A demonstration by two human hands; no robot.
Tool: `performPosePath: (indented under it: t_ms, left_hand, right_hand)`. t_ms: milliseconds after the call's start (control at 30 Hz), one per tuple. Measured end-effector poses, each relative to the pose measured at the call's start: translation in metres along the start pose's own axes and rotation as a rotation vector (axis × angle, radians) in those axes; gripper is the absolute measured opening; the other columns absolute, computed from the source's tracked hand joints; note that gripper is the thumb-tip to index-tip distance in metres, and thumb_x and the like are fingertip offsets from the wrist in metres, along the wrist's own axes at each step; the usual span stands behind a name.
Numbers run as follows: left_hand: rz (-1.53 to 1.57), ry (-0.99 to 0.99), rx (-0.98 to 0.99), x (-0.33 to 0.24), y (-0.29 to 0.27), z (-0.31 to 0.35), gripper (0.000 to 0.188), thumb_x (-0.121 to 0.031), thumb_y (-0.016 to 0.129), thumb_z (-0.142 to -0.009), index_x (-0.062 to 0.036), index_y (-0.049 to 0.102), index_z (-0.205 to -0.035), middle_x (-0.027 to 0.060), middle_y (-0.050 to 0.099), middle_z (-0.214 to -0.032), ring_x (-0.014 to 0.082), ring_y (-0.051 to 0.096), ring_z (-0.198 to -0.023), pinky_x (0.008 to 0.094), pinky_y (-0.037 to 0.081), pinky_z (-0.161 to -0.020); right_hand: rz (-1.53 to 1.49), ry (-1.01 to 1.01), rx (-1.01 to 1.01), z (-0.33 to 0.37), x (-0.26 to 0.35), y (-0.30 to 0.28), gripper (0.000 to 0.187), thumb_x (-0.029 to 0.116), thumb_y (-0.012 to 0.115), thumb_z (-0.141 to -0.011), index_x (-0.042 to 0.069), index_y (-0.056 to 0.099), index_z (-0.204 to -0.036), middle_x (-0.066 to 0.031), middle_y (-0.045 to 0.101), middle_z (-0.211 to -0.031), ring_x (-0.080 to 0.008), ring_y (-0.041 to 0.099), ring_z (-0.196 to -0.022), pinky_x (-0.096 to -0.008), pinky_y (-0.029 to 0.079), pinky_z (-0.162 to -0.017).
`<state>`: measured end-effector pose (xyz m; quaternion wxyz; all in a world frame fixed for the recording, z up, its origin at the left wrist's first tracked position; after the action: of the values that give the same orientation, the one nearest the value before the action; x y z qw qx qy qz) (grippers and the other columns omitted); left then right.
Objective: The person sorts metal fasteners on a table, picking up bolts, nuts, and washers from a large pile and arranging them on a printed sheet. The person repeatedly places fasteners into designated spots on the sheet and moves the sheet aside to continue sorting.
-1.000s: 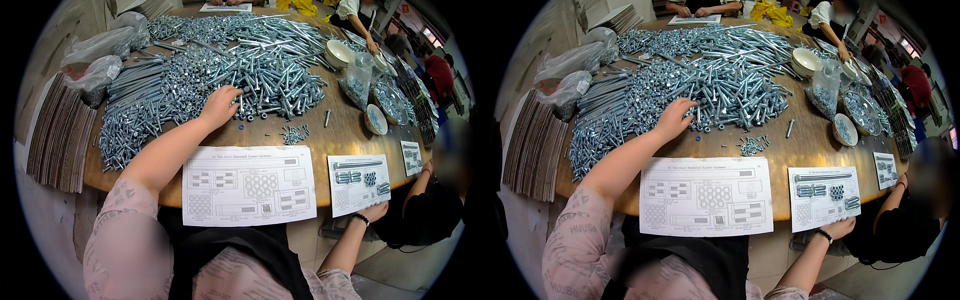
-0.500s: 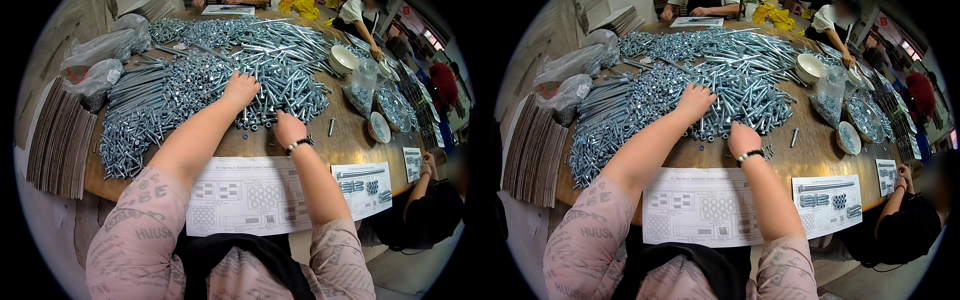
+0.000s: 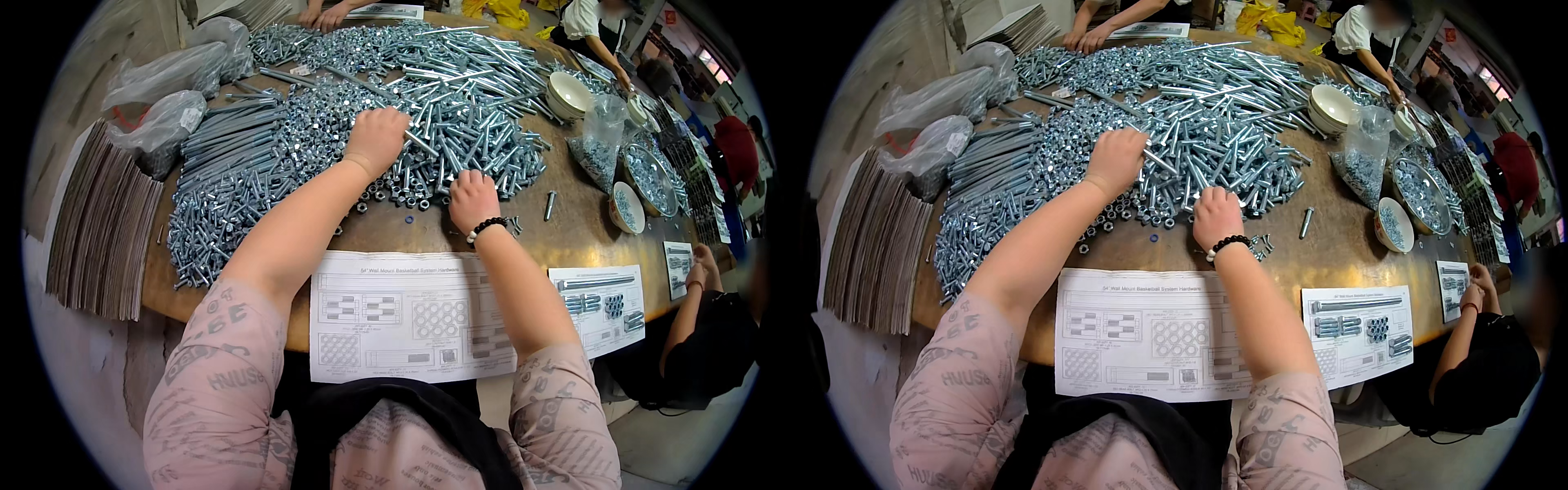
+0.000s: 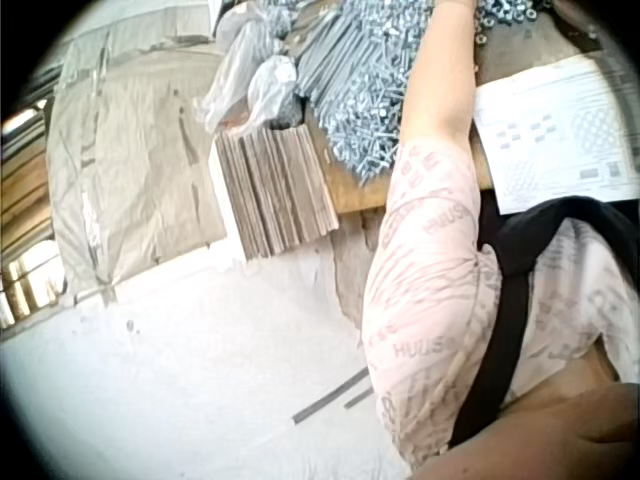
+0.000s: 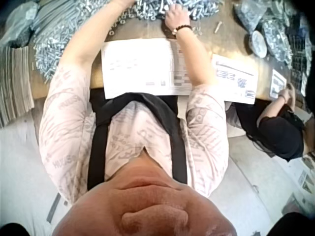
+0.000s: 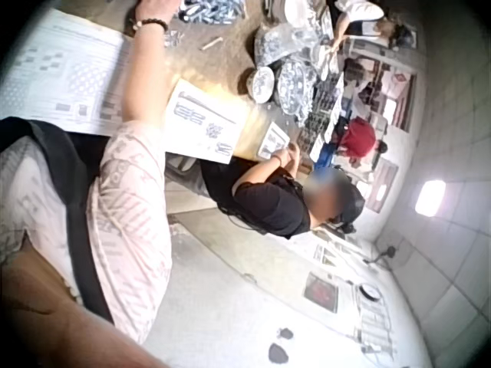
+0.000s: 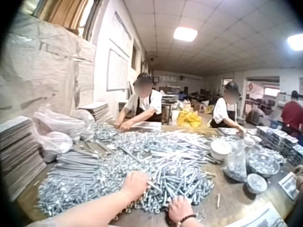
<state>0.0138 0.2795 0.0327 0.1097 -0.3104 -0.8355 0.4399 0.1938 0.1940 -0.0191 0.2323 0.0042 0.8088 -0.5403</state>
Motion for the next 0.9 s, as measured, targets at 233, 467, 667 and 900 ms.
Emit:
performPosePath:
  t_ms: [233, 467, 667, 900]
  left_hand:
    - [1.014, -0.530, 0.085, -0.012, -0.030, 0.033, 0.023, -0.012, 0.046, -0.088, 0.0008, 0.049, -0.107, 0.0069, 0.058, -0.083, 0.0144, 0.062, -0.077, 0.0287, 0.044, -0.067]
    - [0.937, -0.224, 0.433, -0.097, -0.046, 0.100, 0.033, -0.004, 0.052, -0.076, -0.0036, 0.058, -0.109, 0.0120, 0.063, -0.093, 0.0226, 0.059, -0.088, 0.0329, 0.047, -0.077]
    - [0.850, 0.119, 0.622, -0.188, -0.047, 0.135, 0.030, -0.005, 0.056, -0.073, -0.0089, 0.059, -0.103, 0.0139, 0.062, -0.089, 0.0320, 0.058, -0.087, 0.0408, 0.046, -0.077]
    - [0.656, 0.261, 0.506, -0.220, -0.030, 0.156, 0.022, -0.011, 0.057, -0.074, -0.0113, 0.059, -0.096, 0.0092, 0.056, -0.097, 0.0298, 0.054, -0.088, 0.0389, 0.044, -0.075]
  right_hand:
    - [-0.490, 0.243, 0.227, 0.037, -0.029, -0.047, 0.009, 0.014, 0.057, -0.079, 0.005, 0.059, -0.082, -0.0137, 0.054, -0.083, -0.0341, 0.055, -0.079, -0.0419, 0.046, -0.067]
    - [-0.975, 0.315, 0.209, 0.134, -0.054, -0.091, 0.016, 0.012, 0.060, -0.078, 0.003, 0.060, -0.091, -0.0158, 0.058, -0.082, -0.0329, 0.054, -0.079, -0.0394, 0.043, -0.069]
    - [-1.078, 0.597, 0.245, 0.195, -0.056, -0.134, 0.017, 0.007, 0.064, -0.077, 0.001, 0.058, -0.091, -0.0129, 0.058, -0.080, -0.0259, 0.055, -0.072, -0.0319, 0.043, -0.063]
    - [-0.746, 0.387, 0.126, 0.220, -0.035, -0.147, 0.012, 0.004, 0.063, -0.072, 0.004, 0.056, -0.081, -0.0121, 0.053, -0.076, -0.0328, 0.053, -0.071, -0.0390, 0.044, -0.060]
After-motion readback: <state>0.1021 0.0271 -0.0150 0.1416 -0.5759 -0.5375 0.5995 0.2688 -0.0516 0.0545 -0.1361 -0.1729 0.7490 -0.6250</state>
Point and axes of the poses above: each hand's wrist, its own z-axis away from the middle knuckle, its own y-axis out of the palm, x = y × z, the point moved 2 cm from there along -z, towards the middle knuckle
